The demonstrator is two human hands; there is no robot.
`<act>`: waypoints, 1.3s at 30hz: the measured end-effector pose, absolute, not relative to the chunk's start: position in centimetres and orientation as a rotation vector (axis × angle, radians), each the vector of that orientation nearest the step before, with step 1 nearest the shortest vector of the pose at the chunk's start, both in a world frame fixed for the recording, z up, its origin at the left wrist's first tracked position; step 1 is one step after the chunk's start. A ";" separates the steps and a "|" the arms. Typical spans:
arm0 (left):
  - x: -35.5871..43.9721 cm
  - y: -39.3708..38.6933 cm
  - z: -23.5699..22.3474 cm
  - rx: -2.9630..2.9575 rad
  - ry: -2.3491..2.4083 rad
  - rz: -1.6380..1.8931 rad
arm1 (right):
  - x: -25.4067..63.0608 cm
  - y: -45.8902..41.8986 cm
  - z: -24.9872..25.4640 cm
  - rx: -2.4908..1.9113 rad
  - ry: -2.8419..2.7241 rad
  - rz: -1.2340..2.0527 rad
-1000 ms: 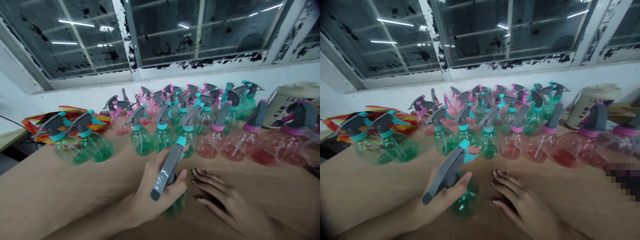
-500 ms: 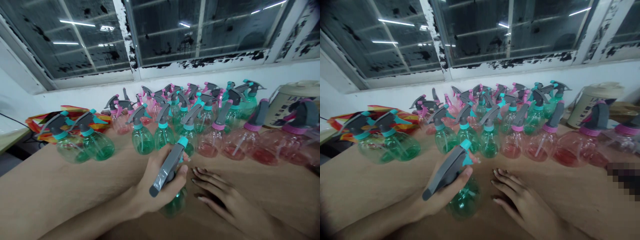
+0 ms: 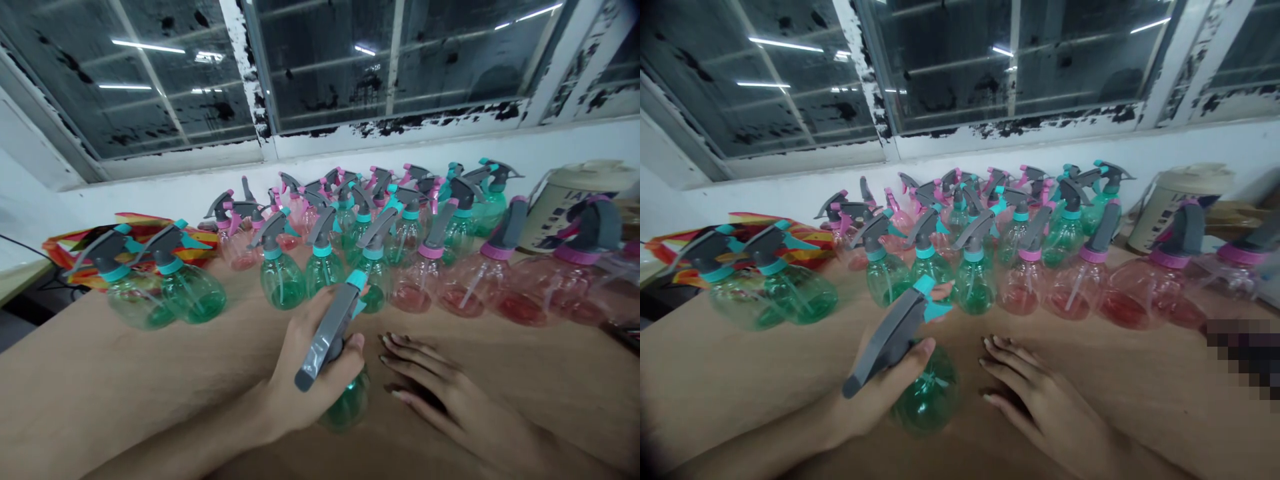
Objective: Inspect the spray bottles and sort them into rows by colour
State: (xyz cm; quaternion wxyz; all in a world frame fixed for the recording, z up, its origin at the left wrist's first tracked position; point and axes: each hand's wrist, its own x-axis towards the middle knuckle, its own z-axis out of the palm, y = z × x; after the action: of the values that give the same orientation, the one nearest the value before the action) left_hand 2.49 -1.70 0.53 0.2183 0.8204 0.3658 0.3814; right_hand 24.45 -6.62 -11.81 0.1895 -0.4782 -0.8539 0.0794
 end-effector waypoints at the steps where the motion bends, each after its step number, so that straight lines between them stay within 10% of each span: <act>1: 2.5 -1.7 0.5 2.294 0.989 1.088 | 24.5 -6.6 -11.8 -1.341 -2.403 0.220; 39: 2.6 -1.1 -0.2 2.280 0.848 1.090 | 24.4 -6.6 -11.7 -1.357 -2.361 0.257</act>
State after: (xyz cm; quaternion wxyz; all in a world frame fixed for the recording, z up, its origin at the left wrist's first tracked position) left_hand 2.55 -1.07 -0.21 0.2357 0.8312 0.3092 0.3974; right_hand 24.38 -6.60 -11.71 0.2018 -0.4858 -0.8455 0.0919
